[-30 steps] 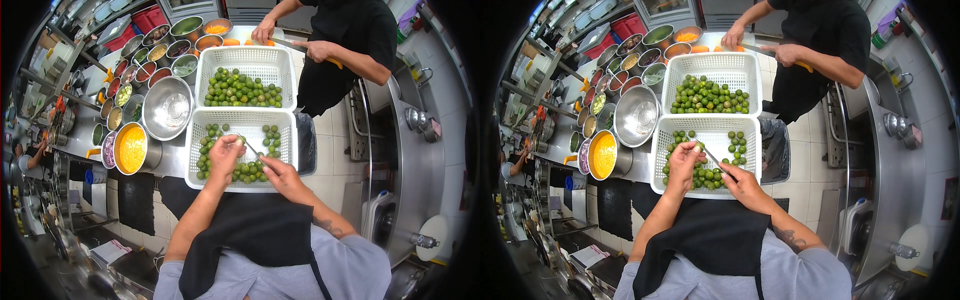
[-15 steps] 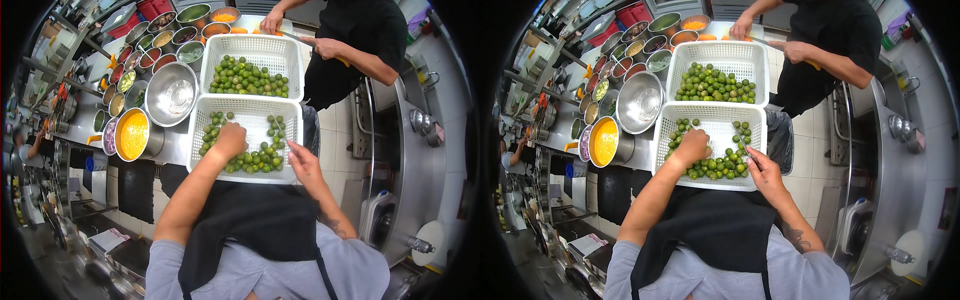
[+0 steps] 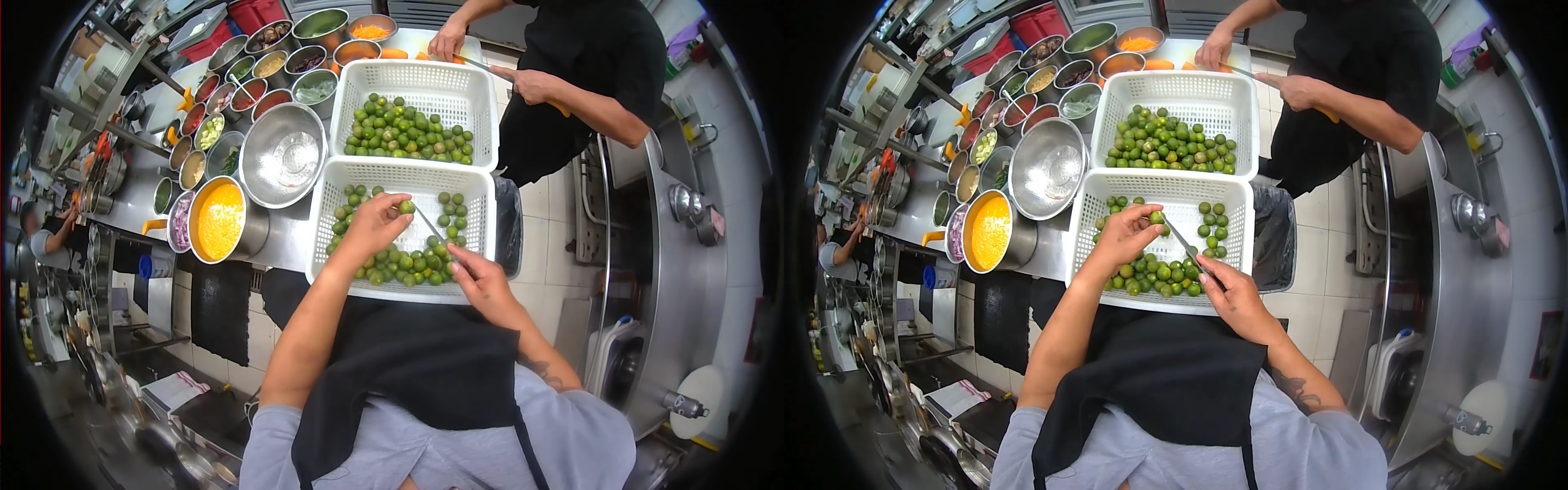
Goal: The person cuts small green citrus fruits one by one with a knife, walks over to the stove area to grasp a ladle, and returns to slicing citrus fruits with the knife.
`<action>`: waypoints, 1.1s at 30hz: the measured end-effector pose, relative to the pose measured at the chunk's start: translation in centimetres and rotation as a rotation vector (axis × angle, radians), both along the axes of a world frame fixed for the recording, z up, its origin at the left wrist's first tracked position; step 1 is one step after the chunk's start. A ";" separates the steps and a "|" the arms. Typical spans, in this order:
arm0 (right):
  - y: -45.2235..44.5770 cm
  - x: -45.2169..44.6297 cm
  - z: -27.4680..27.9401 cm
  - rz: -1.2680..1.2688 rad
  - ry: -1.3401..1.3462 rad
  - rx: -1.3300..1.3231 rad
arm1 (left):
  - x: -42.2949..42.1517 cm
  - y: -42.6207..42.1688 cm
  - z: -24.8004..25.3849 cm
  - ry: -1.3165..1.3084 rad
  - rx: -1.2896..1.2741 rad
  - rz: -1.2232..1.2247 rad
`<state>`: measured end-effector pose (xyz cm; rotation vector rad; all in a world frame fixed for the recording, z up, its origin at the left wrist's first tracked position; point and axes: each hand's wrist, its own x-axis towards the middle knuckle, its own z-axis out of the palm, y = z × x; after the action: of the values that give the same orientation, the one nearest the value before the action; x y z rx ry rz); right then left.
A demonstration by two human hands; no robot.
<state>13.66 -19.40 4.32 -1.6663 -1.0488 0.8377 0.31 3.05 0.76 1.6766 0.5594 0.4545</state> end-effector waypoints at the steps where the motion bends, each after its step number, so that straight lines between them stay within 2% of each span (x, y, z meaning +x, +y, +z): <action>1: 0.1 0.0 0.2 0.000 -0.001 0.002 | 0.0 -0.4 0.8 -0.031 -0.046 0.020; 5: 0.1 0.0 1.0 0.023 -0.078 0.027 | 0.1 -1.6 2.9 -0.044 -0.225 0.085; 9: 0.0 0.0 0.6 0.025 -0.153 0.114 | 0.2 -1.9 3.1 -0.031 -0.207 0.089; 20: 0.1 0.0 0.6 0.022 -0.251 0.155 | 0.4 -2.6 3.1 -0.174 -0.081 0.136; 33: 1.0 -1.2 0.2 -0.022 -0.270 0.194 | 0.1 -3.5 1.7 -0.218 -0.153 0.205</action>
<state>12.49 -18.40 4.55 -1.6499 -1.2518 0.4873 0.37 -0.46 2.44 1.4085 0.5910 0.7159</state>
